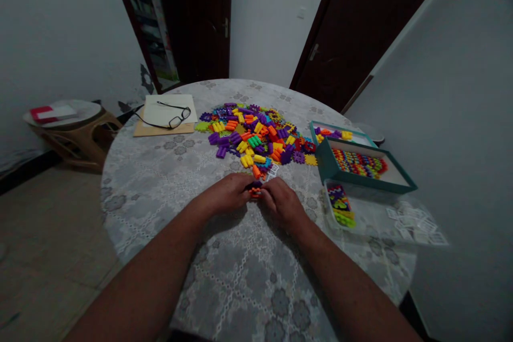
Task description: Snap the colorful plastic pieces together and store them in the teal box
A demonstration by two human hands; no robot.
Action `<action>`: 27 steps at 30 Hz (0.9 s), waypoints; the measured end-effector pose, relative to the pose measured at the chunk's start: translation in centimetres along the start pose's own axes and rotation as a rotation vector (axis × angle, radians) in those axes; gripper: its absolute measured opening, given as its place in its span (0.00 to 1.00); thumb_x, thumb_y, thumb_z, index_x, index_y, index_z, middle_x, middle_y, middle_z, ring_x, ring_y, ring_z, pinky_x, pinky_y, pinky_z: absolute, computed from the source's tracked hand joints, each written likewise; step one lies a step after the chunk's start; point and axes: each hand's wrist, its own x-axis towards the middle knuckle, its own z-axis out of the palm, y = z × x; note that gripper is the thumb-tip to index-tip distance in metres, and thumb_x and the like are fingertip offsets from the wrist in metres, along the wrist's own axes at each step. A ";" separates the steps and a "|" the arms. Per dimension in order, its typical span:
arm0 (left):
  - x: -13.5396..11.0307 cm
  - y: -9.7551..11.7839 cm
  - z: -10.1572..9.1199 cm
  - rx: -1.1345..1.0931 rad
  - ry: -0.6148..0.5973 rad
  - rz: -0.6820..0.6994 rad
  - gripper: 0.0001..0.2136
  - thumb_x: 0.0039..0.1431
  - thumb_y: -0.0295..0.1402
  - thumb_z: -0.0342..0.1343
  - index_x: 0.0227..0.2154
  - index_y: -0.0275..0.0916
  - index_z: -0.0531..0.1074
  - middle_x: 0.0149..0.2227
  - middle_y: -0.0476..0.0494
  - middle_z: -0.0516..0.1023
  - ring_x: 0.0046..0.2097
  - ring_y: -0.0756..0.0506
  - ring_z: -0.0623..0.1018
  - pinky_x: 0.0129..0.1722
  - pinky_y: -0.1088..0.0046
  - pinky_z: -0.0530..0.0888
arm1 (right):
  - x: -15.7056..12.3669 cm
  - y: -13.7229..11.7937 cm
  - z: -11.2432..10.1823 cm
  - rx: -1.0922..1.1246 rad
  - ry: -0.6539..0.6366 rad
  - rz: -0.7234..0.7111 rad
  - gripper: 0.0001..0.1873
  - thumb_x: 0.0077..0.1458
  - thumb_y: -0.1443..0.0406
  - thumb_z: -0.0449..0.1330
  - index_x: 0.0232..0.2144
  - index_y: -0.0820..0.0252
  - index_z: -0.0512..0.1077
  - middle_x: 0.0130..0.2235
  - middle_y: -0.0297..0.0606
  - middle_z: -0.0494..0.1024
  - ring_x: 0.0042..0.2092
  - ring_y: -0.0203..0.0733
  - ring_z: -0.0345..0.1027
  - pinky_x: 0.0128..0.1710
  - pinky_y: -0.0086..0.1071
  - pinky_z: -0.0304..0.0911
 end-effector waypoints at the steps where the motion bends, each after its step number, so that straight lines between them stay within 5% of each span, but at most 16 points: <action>1: -0.1 0.1 -0.1 -0.006 -0.002 0.005 0.08 0.65 0.28 0.55 0.37 0.44 0.79 0.39 0.42 0.86 0.40 0.40 0.81 0.42 0.64 0.73 | 0.0 0.0 -0.1 0.016 0.009 0.006 0.09 0.78 0.63 0.55 0.46 0.54 0.76 0.44 0.44 0.80 0.46 0.48 0.75 0.48 0.39 0.73; 13: -0.2 0.0 -0.1 -0.030 -0.017 -0.058 0.09 0.69 0.33 0.56 0.34 0.43 0.80 0.36 0.44 0.86 0.37 0.42 0.81 0.38 0.67 0.71 | -0.1 -0.1 0.0 0.097 0.159 -0.008 0.13 0.75 0.64 0.57 0.56 0.53 0.77 0.54 0.49 0.81 0.55 0.51 0.77 0.57 0.46 0.76; 22: -0.5 0.1 -0.1 -0.003 -0.083 -0.017 0.09 0.67 0.33 0.56 0.32 0.44 0.79 0.35 0.43 0.85 0.35 0.42 0.80 0.36 0.67 0.71 | -0.5 1.0 0.2 0.051 0.084 0.027 0.18 0.72 0.70 0.54 0.56 0.55 0.79 0.52 0.48 0.83 0.55 0.52 0.78 0.59 0.48 0.75; 27: -1.1 -2.2 -2.6 -0.011 0.104 -0.098 0.08 0.64 0.30 0.56 0.42 0.45 0.79 0.39 0.44 0.85 0.40 0.40 0.82 0.41 0.65 0.75 | -0.4 1.0 0.8 -0.037 0.008 -0.042 0.23 0.73 0.70 0.54 0.65 0.57 0.75 0.60 0.52 0.81 0.61 0.54 0.74 0.63 0.52 0.72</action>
